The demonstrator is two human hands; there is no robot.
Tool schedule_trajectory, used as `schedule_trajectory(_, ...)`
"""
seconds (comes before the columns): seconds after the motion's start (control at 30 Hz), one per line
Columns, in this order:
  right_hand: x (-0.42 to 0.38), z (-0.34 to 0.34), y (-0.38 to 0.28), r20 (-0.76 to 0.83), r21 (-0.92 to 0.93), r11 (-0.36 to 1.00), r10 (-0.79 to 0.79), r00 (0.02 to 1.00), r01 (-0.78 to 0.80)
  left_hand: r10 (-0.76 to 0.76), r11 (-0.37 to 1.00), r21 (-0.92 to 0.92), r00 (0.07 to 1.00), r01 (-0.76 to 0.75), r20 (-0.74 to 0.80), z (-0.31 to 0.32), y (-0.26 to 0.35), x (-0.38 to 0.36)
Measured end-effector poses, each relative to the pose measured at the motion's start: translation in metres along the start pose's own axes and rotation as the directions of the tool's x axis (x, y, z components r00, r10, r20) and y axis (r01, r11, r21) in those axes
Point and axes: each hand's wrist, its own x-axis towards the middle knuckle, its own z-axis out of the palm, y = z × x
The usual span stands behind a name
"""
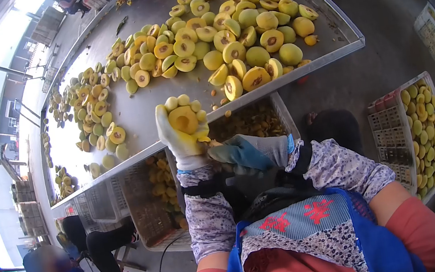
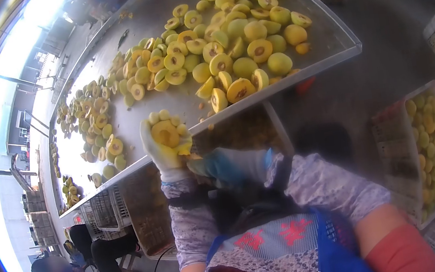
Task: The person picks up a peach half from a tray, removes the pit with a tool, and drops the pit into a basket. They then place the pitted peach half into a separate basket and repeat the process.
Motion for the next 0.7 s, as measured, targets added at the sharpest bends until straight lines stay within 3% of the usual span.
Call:
schedule_trajectory(0.03,0.013,-0.008,0.019,-0.123,-0.3,0.946,-0.166,0.978,0.123,0.073,0.994,0.091,0.994,-0.066,-0.083,-0.002,0.015,-0.004)
schedule_trajectory(0.07,0.019,-0.013,0.03,-0.186,-0.583,0.791,-0.356,0.916,0.189,0.154,0.975,0.187,0.975,-0.124,-0.158,-0.002,0.032,-0.014)
schedule_trajectory(0.1,0.016,-0.015,0.033,-0.182,-0.582,0.79,-0.36,0.915,0.194,0.288,0.919,0.343,0.924,-0.193,-0.252,0.004,0.047,-0.03)
schedule_trajectory(0.17,0.013,-0.019,0.035,-0.343,-0.788,0.615,-0.422,0.839,-0.013,0.438,0.727,0.644,0.884,-0.24,-0.165,-0.033,0.088,-0.044)
schedule_trajectory(0.2,0.015,-0.017,0.039,-0.365,-0.766,0.639,-0.521,0.772,0.07,0.484,0.56,0.787,0.873,-0.258,-0.058,-0.061,0.111,-0.04)
schedule_trajectory(0.27,0.017,-0.015,0.033,-0.407,-0.782,0.623,-0.52,0.751,0.008,0.549,0.124,0.985,0.835,-0.12,0.032,-0.09,0.138,-0.036)
schedule_trajectory(0.3,0.018,-0.013,0.031,-0.447,-0.795,0.603,-0.519,0.729,-0.058,0.543,-0.118,0.993,0.836,-0.015,0.077,-0.088,0.144,-0.035)
schedule_trajectory(0.33,0.022,-0.014,0.032,-0.444,-0.796,0.603,-0.521,0.729,-0.054,0.545,-0.121,0.993,0.834,-0.016,0.08,-0.081,0.143,-0.027)
schedule_trajectory(0.4,0.031,-0.02,0.034,-0.411,-0.811,0.583,-0.631,0.658,0.052,0.405,0.22,0.945,0.904,-0.24,0.135,-0.058,0.128,0.004)
schedule_trajectory(0.47,0.03,-0.022,0.033,-0.403,-0.816,0.575,-0.639,0.656,0.058,0.256,-0.058,0.936,0.901,-0.348,0.351,-0.033,0.108,0.043)
schedule_trajectory(0.53,0.026,-0.021,0.032,-0.406,-0.817,0.574,-0.645,0.647,0.06,0.085,-0.152,0.903,0.905,-0.402,0.417,-0.011,0.084,0.087)
schedule_trajectory(0.6,0.015,-0.016,0.025,-0.392,-0.845,0.534,-0.662,0.639,0.035,-0.03,-0.293,0.901,0.945,-0.319,0.325,0.012,0.061,0.112)
schedule_trajectory(0.63,0.016,-0.017,0.024,-0.397,-0.845,0.534,-0.662,0.635,0.029,-0.034,-0.29,0.9,0.943,-0.325,0.33,0.011,0.053,0.127)
schedule_trajectory(0.7,0.019,-0.022,0.025,-0.387,-0.824,0.561,-0.662,0.642,0.082,-0.011,-0.587,0.776,0.96,-0.231,0.279,0.001,0.035,0.154)
